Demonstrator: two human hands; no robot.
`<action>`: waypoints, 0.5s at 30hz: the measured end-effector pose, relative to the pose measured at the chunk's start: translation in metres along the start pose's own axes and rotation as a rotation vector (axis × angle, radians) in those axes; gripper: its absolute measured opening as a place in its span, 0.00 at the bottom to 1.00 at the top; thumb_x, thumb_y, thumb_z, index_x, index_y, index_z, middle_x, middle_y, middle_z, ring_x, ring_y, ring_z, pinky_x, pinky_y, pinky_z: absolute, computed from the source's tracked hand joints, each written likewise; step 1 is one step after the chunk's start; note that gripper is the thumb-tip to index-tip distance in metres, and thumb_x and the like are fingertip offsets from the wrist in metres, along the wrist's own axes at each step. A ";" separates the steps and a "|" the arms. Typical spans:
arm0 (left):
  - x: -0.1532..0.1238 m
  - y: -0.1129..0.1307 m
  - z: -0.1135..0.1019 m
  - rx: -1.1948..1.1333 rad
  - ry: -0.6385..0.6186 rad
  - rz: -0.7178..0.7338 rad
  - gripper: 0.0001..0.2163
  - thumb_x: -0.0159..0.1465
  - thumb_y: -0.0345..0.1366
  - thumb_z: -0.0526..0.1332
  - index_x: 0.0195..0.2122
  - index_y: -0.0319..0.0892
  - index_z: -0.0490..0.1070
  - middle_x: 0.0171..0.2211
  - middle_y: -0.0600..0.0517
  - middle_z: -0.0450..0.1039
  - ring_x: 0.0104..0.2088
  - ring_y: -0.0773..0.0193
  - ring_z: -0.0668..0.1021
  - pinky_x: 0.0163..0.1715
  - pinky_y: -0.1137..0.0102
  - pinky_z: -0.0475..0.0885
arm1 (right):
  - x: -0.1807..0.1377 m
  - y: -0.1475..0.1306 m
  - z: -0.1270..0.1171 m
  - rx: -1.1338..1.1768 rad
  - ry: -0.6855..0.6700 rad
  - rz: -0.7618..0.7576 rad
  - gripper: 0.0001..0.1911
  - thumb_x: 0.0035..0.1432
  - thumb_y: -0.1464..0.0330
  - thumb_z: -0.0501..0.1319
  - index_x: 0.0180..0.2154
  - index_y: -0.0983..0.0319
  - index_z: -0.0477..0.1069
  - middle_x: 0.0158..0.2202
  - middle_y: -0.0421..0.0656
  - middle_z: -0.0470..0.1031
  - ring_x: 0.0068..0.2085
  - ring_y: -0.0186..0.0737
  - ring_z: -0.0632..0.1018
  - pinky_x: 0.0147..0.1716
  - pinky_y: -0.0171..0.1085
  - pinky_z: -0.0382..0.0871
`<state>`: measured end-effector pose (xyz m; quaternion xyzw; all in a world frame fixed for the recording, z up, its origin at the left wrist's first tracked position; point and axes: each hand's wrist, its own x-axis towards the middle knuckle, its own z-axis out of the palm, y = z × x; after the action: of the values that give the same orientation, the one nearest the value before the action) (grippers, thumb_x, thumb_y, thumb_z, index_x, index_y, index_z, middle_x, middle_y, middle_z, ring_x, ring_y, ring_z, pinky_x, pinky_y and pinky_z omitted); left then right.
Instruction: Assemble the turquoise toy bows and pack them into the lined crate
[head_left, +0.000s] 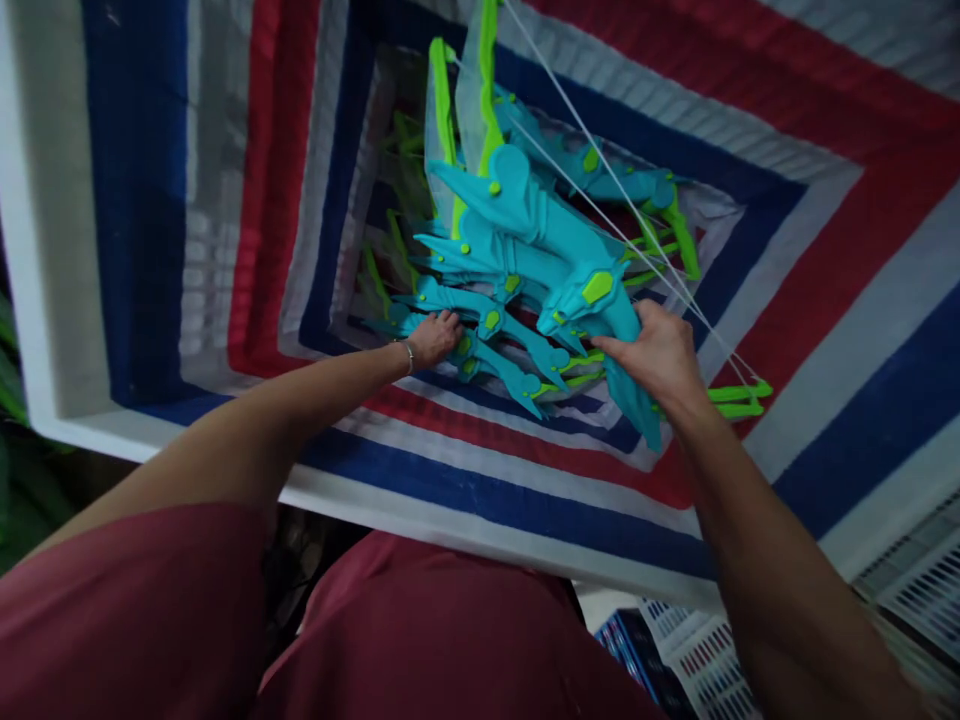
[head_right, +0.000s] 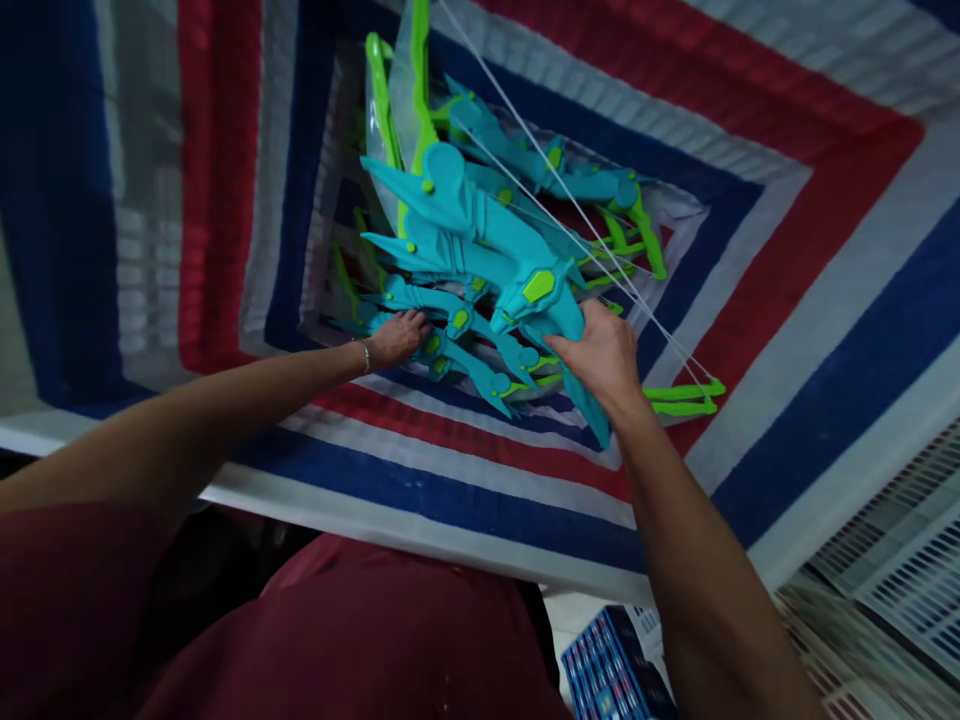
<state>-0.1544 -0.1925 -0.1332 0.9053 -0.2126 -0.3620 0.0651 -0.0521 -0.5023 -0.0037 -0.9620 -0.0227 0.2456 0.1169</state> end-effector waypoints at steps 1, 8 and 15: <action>0.003 0.000 0.002 -0.009 -0.001 -0.013 0.17 0.68 0.25 0.53 0.56 0.29 0.71 0.54 0.31 0.69 0.57 0.42 0.71 0.52 0.54 0.69 | 0.000 -0.001 0.002 -0.020 -0.010 0.004 0.17 0.48 0.57 0.73 0.36 0.58 0.71 0.33 0.45 0.77 0.38 0.54 0.79 0.39 0.46 0.72; 0.000 0.029 0.026 -0.095 -0.052 0.015 0.16 0.70 0.33 0.57 0.57 0.38 0.72 0.57 0.36 0.69 0.58 0.45 0.70 0.55 0.55 0.68 | 0.004 -0.010 0.025 -0.059 -0.140 0.054 0.18 0.54 0.57 0.70 0.43 0.59 0.73 0.38 0.48 0.79 0.43 0.58 0.80 0.42 0.47 0.73; -0.007 0.027 0.042 -0.161 -0.034 -0.073 0.23 0.72 0.27 0.46 0.68 0.38 0.62 0.69 0.37 0.59 0.69 0.45 0.60 0.69 0.49 0.52 | 0.017 -0.035 0.065 -0.078 -0.223 0.016 0.21 0.58 0.57 0.68 0.50 0.60 0.74 0.41 0.51 0.81 0.46 0.60 0.81 0.44 0.49 0.74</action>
<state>-0.1967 -0.2124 -0.1525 0.8980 -0.1509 -0.3952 0.1207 -0.0676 -0.4522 -0.0592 -0.9327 -0.0374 0.3511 0.0741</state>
